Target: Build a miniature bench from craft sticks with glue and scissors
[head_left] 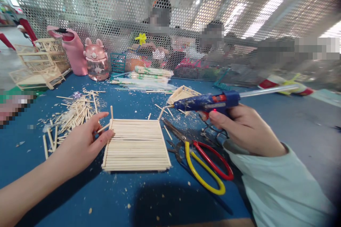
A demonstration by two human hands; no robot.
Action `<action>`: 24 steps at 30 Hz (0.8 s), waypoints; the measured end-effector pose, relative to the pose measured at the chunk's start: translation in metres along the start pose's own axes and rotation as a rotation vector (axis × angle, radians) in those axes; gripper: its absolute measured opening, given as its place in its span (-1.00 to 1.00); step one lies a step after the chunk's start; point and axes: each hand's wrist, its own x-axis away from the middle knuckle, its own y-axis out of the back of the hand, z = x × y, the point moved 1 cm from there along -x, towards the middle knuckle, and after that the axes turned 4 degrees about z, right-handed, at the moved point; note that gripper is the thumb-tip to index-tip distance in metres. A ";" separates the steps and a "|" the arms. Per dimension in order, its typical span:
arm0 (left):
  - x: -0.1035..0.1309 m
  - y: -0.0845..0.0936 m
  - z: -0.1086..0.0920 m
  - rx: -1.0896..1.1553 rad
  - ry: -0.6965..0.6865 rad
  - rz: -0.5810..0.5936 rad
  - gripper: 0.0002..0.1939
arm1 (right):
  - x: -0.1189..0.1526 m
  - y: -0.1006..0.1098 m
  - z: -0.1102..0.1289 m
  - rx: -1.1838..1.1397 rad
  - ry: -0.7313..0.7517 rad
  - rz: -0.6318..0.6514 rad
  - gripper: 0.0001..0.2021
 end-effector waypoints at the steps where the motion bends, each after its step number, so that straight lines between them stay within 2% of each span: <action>1: 0.000 0.000 0.000 0.000 0.001 0.002 -0.37 | 0.000 0.000 0.000 0.000 -0.002 -0.004 -0.40; 19: 0.000 0.000 0.001 -0.010 0.015 0.007 -0.38 | 0.001 0.001 -0.002 0.017 -0.001 -0.019 -0.39; 24: 0.000 -0.001 0.002 -0.006 0.007 0.008 -0.40 | 0.001 0.001 -0.002 -0.039 -0.050 -0.027 -0.42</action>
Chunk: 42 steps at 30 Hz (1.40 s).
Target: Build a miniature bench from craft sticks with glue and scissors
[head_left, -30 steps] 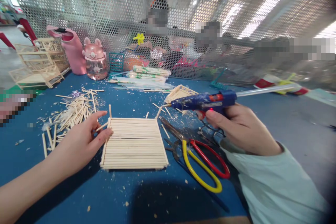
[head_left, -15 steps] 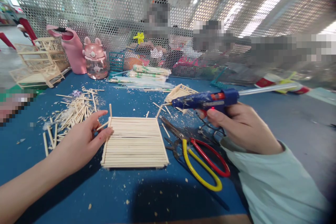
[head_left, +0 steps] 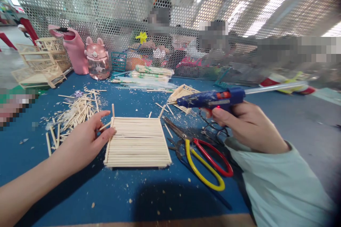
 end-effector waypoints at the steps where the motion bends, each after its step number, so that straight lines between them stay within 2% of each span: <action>1: 0.000 0.000 0.000 -0.003 -0.003 0.001 -0.41 | 0.000 -0.001 0.000 -0.029 -0.028 -0.016 -0.43; 4: -0.001 0.001 -0.001 -0.020 -0.005 0.006 -0.46 | 0.001 -0.006 0.003 -0.133 -0.101 -0.029 -0.43; 7: -0.001 0.001 -0.002 -0.021 -0.008 0.018 -0.55 | -0.001 -0.013 0.014 -0.232 -0.098 -0.010 -0.46; 13: 0.000 0.003 -0.006 -0.019 -0.008 0.024 -0.78 | -0.014 -0.025 0.061 -0.175 -0.007 0.073 -0.55; 16: 0.000 0.005 -0.008 -0.039 -0.022 0.032 -0.73 | -0.023 -0.033 0.084 -0.113 0.080 0.132 -0.60; 19: -0.001 0.005 -0.008 -0.037 -0.030 0.025 -0.70 | -0.029 -0.042 0.097 -0.063 0.151 0.163 -0.65; 27: -0.002 0.004 -0.007 -0.048 -0.058 0.026 -0.70 | -0.032 -0.054 0.101 -0.055 0.211 0.198 -0.73; 33: -0.002 0.004 -0.007 -0.063 -0.059 0.027 -0.70 | -0.032 -0.058 0.098 -0.054 0.192 0.236 -0.71; 42: -0.001 0.005 -0.008 -0.039 -0.080 0.001 -0.69 | -0.033 -0.060 0.092 -0.054 0.200 0.198 -0.69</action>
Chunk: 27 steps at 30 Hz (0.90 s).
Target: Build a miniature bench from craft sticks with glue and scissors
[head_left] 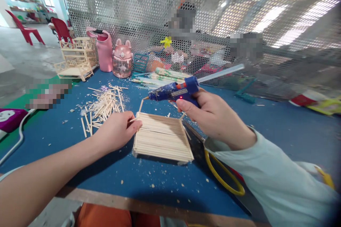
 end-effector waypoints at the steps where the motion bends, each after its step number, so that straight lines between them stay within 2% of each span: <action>1: 0.000 0.000 0.000 0.000 -0.001 -0.002 -0.69 | 0.000 0.000 0.000 -0.001 0.004 0.003 -0.70; 7: 0.000 0.000 0.000 -0.019 0.017 0.017 -0.68 | 0.001 0.001 0.002 0.018 -0.005 -0.029 -0.70; 12: -0.001 0.001 -0.001 -0.016 0.025 0.030 -0.68 | 0.001 0.000 0.003 0.023 0.007 0.010 -0.71; 20: 0.000 0.000 0.001 -0.007 0.026 0.031 -0.68 | 0.003 0.001 0.003 0.007 0.002 -0.008 -0.75; 23: 0.000 0.000 0.001 -0.009 0.029 0.033 -0.68 | 0.008 0.008 -0.001 0.020 -0.019 -0.090 -0.73; 27: 0.001 0.001 0.000 0.015 0.041 0.005 -0.72 | 0.012 0.024 -0.025 -0.017 -0.050 -0.313 -0.71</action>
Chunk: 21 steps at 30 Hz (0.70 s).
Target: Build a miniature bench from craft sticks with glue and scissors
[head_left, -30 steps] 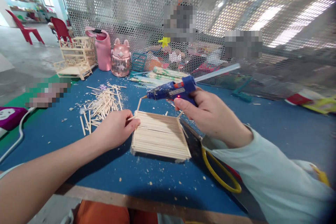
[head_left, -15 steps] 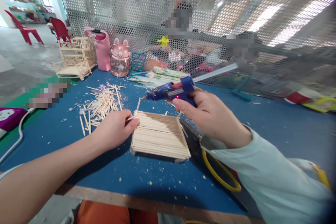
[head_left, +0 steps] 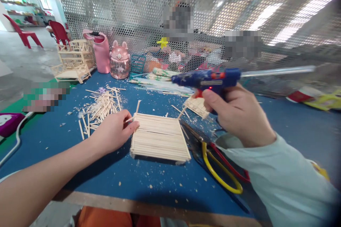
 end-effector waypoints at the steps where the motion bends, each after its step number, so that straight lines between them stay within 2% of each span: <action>1: 0.001 0.001 -0.001 0.021 0.001 -0.027 -0.74 | -0.002 0.004 -0.012 -0.020 -0.042 -0.048 -0.73; 3: 0.003 0.005 -0.002 0.069 -0.016 -0.108 -0.77 | -0.006 0.012 -0.042 -0.061 -0.123 -0.171 -0.78; 5: 0.007 0.008 -0.002 0.118 -0.057 -0.203 -0.77 | -0.008 0.018 -0.077 -0.006 -0.221 -0.180 -0.84; 8: 0.012 0.011 -0.001 0.174 -0.100 -0.308 -0.77 | -0.005 0.021 -0.125 0.174 -0.392 -0.118 -0.84; 11: 0.015 0.011 -0.002 0.121 -0.188 -0.375 -0.76 | 0.004 0.010 -0.151 0.253 -0.450 -0.083 -0.82; 15: 0.017 0.010 -0.005 -0.056 -0.365 -0.366 -0.74 | 0.008 -0.011 -0.153 0.422 -0.381 0.102 -0.81; 17: 0.017 0.009 -0.006 -0.098 -0.417 -0.352 -0.74 | 0.007 -0.012 -0.145 0.480 -0.346 0.132 -0.77; 18: 0.017 0.009 -0.006 -0.115 -0.435 -0.344 -0.74 | 0.007 -0.009 -0.138 0.498 -0.335 0.108 -0.76; 21: 0.021 0.007 -0.011 -0.185 -0.486 -0.328 -0.74 | 0.011 0.012 -0.100 0.477 -0.219 -0.130 -0.75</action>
